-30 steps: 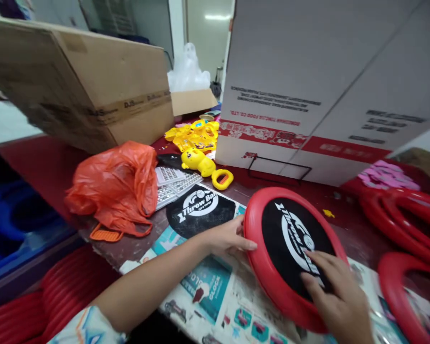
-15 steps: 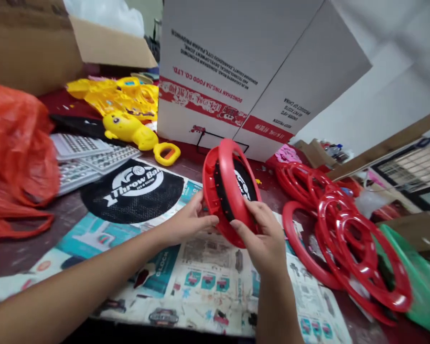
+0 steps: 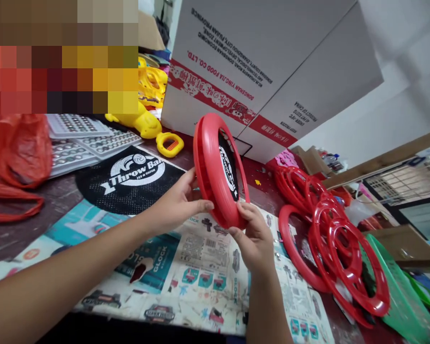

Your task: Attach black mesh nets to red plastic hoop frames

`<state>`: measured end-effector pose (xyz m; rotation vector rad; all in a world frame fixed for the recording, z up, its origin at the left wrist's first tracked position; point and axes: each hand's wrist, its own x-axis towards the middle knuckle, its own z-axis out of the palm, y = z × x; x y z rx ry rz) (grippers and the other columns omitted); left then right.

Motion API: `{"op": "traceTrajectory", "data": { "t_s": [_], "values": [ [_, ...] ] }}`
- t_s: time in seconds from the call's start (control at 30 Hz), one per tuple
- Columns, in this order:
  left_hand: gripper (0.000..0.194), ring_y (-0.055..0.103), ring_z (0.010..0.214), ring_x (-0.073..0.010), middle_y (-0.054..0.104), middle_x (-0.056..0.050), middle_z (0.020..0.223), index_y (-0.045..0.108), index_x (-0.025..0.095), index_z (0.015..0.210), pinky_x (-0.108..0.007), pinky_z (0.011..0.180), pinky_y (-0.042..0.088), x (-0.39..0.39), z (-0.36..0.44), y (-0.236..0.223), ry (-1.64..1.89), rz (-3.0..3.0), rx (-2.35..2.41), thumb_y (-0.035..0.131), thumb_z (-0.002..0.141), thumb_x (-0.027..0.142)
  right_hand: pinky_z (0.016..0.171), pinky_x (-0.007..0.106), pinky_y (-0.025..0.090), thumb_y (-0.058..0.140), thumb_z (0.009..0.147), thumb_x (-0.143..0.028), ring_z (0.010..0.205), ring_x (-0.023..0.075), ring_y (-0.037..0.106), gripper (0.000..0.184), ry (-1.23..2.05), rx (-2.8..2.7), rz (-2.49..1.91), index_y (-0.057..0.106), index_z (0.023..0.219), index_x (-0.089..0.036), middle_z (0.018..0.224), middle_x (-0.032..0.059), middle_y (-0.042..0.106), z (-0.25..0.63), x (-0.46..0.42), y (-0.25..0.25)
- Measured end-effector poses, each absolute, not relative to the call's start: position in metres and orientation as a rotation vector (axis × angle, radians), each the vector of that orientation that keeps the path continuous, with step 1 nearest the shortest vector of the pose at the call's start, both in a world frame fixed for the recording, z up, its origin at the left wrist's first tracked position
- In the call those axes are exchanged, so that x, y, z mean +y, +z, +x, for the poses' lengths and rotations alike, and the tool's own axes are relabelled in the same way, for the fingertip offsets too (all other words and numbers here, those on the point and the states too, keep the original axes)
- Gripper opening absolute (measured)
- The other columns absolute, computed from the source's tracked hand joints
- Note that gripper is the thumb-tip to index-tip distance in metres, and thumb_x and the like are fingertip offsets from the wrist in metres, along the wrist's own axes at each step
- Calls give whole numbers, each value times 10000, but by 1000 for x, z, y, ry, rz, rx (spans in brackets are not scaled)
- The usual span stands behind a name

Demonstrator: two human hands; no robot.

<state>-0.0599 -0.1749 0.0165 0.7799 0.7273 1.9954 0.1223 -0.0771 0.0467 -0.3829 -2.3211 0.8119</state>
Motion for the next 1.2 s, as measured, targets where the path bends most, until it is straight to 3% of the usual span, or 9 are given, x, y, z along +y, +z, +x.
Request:
{"op": "traceTrajectory", "data": {
  "t_s": [0.27, 0.53, 0.77, 1.0, 1.2],
  "values": [
    [591, 684, 945, -233, 693, -58, 1070, 516, 206, 1171, -261, 691, 592, -174, -63, 15, 2029, 748, 666, 828, 668, 192, 993, 412, 477, 685, 838, -236, 1163, 220, 576, 393, 892, -2338, -399, 630, 1218, -321, 1232, 66, 618, 120, -71, 40],
    [611, 631, 1100, -258, 608, -110, 1287, 494, 194, 1171, -242, 715, 592, -175, -64, 22, 2022, 747, 636, 820, 656, 151, 992, 356, 469, 717, 816, -184, 1152, 184, 582, 422, 1004, -2283, -330, 652, 1191, -367, 1231, 30, 625, 118, -62, 37],
    [656, 664, 1033, -264, 531, -144, 1386, 443, 216, 1239, -298, 717, 610, -175, -67, 20, 1999, 768, 603, 807, 693, 204, 947, 345, 519, 745, 788, -193, 1134, 194, 610, 412, 1058, -2217, -333, 685, 1159, -362, 1215, 40, 637, 119, -61, 40],
    [672, 674, 997, -261, 576, -143, 1319, 447, 212, 1243, -300, 701, 612, -176, -69, 23, 2003, 748, 614, 813, 680, 199, 963, 362, 517, 754, 781, -195, 1132, 195, 614, 423, 1004, -2250, -312, 683, 1164, -360, 1204, 47, 646, 117, -59, 38],
    [655, 628, 1098, -297, 604, -140, 1270, 465, 201, 1220, -310, 738, 591, -176, -69, 25, 2004, 759, 643, 830, 680, 259, 968, 403, 515, 742, 796, -220, 1129, 215, 618, 414, 939, -2270, -323, 677, 1185, -345, 1205, 66, 650, 117, -61, 38]
  ]
}}
